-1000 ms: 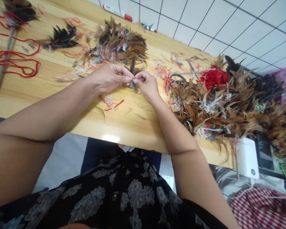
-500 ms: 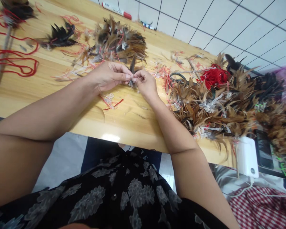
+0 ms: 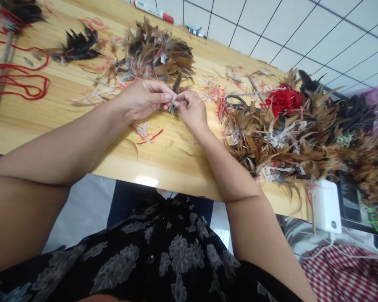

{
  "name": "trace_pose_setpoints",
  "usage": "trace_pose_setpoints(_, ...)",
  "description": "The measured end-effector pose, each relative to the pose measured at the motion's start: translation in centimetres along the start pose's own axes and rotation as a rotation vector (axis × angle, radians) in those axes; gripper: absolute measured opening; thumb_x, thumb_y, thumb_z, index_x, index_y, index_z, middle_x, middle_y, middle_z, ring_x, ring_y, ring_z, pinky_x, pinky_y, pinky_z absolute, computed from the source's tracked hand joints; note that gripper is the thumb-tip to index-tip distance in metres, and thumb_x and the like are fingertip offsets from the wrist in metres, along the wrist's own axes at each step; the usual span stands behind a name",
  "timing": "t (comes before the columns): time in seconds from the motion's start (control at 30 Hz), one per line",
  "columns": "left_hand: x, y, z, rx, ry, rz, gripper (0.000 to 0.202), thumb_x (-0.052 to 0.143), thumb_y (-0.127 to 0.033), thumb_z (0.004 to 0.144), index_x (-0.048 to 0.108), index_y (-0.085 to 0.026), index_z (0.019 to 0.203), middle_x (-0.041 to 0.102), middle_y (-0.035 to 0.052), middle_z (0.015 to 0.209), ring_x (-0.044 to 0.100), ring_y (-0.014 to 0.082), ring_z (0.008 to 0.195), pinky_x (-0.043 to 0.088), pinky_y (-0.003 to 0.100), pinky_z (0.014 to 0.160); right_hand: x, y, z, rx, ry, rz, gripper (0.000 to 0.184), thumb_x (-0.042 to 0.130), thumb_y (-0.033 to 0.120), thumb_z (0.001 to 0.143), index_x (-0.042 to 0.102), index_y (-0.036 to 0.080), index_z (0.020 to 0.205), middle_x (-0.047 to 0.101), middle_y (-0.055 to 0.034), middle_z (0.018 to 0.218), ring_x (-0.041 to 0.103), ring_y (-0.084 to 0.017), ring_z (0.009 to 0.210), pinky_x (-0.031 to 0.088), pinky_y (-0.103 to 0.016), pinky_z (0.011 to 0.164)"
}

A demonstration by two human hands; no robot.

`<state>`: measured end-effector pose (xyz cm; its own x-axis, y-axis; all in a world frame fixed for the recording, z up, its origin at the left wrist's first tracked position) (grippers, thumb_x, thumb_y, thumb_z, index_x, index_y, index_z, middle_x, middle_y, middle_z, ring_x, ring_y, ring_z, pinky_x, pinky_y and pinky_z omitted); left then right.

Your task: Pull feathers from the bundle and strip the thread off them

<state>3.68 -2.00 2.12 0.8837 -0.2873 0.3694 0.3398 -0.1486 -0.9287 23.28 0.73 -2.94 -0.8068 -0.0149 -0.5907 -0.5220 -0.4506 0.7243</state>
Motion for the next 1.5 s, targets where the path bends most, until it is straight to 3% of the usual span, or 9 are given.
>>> trace_pose_setpoints(0.1, 0.1, -0.1, -0.1, 0.019, 0.015, -0.007, 0.036, 0.074, 0.013, 0.101, 0.087, -0.009, 0.075, 0.079, 0.0075, 0.072, 0.068, 0.0091, 0.060, 0.053, 0.017, 0.061, -0.1, 0.1, -0.1, -0.008, 0.000, -0.015, 0.022, 0.081, 0.043, 0.105, 0.078, 0.022, 0.101, 0.079, -0.0057, 0.104, 0.075, -0.023, 0.105, 0.063, -0.046, 0.107)
trace_pose_setpoints(0.2, -0.1, -0.1, 0.0, 0.008, 0.014, 0.020, 0.035, 0.076, 0.016, 0.094, 0.087, -0.011, 0.075, 0.078, 0.0053, 0.071, 0.068, 0.0093, 0.061, 0.053, 0.018, 0.063, -0.1, 0.0, -0.1, -0.013, -0.018, -0.018, 0.025, 0.078, 0.046, 0.107, 0.079, 0.022, 0.101, 0.079, -0.0058, 0.103, 0.075, -0.024, 0.105, 0.064, -0.046, 0.106)
trace_pose_setpoints(0.37, -0.9, 0.3, 0.3, 0.014, 0.016, 0.076, 0.020, 0.098, 0.001, 0.088, 0.088, -0.014, 0.079, 0.080, 0.0056, 0.078, 0.069, 0.0121, 0.068, 0.055, 0.024, 0.070, 0.1, 0.0, -0.1, -0.018, -0.036, -0.042, 0.026, 0.075, 0.047, 0.108, 0.080, 0.022, 0.104, 0.079, -0.0051, 0.101, 0.075, -0.024, 0.105, 0.064, -0.047, 0.107)
trace_pose_setpoints(0.6, -0.9, 0.3, 0.2, 0.031, 0.026, 0.063, 0.023, 0.104, -0.016, 0.094, 0.086, -0.013, 0.080, 0.078, 0.0052, 0.077, 0.065, 0.0112, 0.068, 0.052, 0.024, 0.069, -0.2, 0.3, -0.1, 0.013, 0.011, -0.027, 0.025, 0.078, 0.047, 0.106, 0.082, 0.022, 0.109, 0.081, -0.0060, 0.107, 0.075, -0.023, 0.104, 0.064, -0.046, 0.108)
trace_pose_setpoints(0.7, -0.8, 0.3, 0.2, 0.021, 0.002, 0.088, 0.021, 0.102, -0.011, 0.093, 0.085, -0.013, 0.080, 0.078, 0.0050, 0.078, 0.066, 0.0122, 0.069, 0.051, 0.026, 0.071, 0.0, 0.1, -0.1, 0.023, 0.021, -0.010, 0.027, 0.079, 0.049, 0.106, 0.081, 0.022, 0.105, 0.079, -0.0058, 0.105, 0.073, -0.024, 0.104, 0.063, -0.045, 0.106)
trace_pose_setpoints(0.93, -0.3, -0.1, 0.0, 0.016, 0.002, 0.137, 0.028, 0.076, 0.008, 0.090, 0.082, -0.016, 0.076, 0.077, 0.0021, 0.075, 0.064, 0.0110, 0.071, 0.049, 0.025, 0.070, 0.5, -0.1, -0.2, 0.019, 0.014, -0.003, 0.025, 0.080, 0.048, 0.107, 0.077, 0.023, 0.104, 0.076, -0.0033, 0.101, 0.070, -0.022, 0.101, 0.062, -0.044, 0.103)
trace_pose_setpoints(1.23, -0.8, 0.3, 0.2, -0.008, -0.062, 0.063, 0.023, 0.094, 0.000, 0.091, 0.081, -0.013, 0.078, 0.077, 0.0023, 0.077, 0.071, 0.0109, 0.070, 0.054, 0.020, 0.069, 0.3, 0.5, -0.1, -0.003, -0.031, 0.013, 0.033, 0.075, 0.054, 0.110, 0.078, 0.023, 0.122, 0.078, -0.0037, 0.109, 0.073, -0.022, 0.101, 0.065, -0.045, 0.106)
trace_pose_setpoints(1.33, -0.9, 0.5, 0.3, -0.007, -0.071, 0.045, 0.024, 0.095, -0.001, 0.093, 0.082, -0.013, 0.077, 0.076, 0.0035, 0.075, 0.070, 0.0114, 0.068, 0.054, 0.021, 0.068, -0.1, 1.4, -0.3, -0.026, -0.048, -0.017, 0.030, 0.070, 0.053, 0.113, 0.079, 0.026, 0.121, 0.078, -0.0040, 0.109, 0.074, -0.023, 0.103, 0.066, -0.049, 0.110)
trace_pose_setpoints(1.5, -0.9, 0.7, 0.2, 0.011, -0.045, 0.059, 0.028, 0.104, -0.012, 0.091, 0.082, -0.015, 0.074, 0.074, 0.0035, 0.072, 0.065, 0.0120, 0.065, 0.050, 0.023, 0.064, -1.0, 3.3, -1.2, -0.055, -0.062, -0.096, 0.022, 0.064, 0.045, 0.116, 0.078, 0.029, 0.115, 0.078, -0.0070, 0.121, 0.075, -0.027, 0.123, 0.064, -0.053, 0.120)
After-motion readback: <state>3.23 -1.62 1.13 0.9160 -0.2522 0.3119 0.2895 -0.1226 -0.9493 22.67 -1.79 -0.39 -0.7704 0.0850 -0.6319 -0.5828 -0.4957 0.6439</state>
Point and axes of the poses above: each hand's wrist, its own z-axis towards the middle knuckle, its own x-axis out of the palm, y = z × x, the point moved 1 cm from there along z, towards the middle knuckle
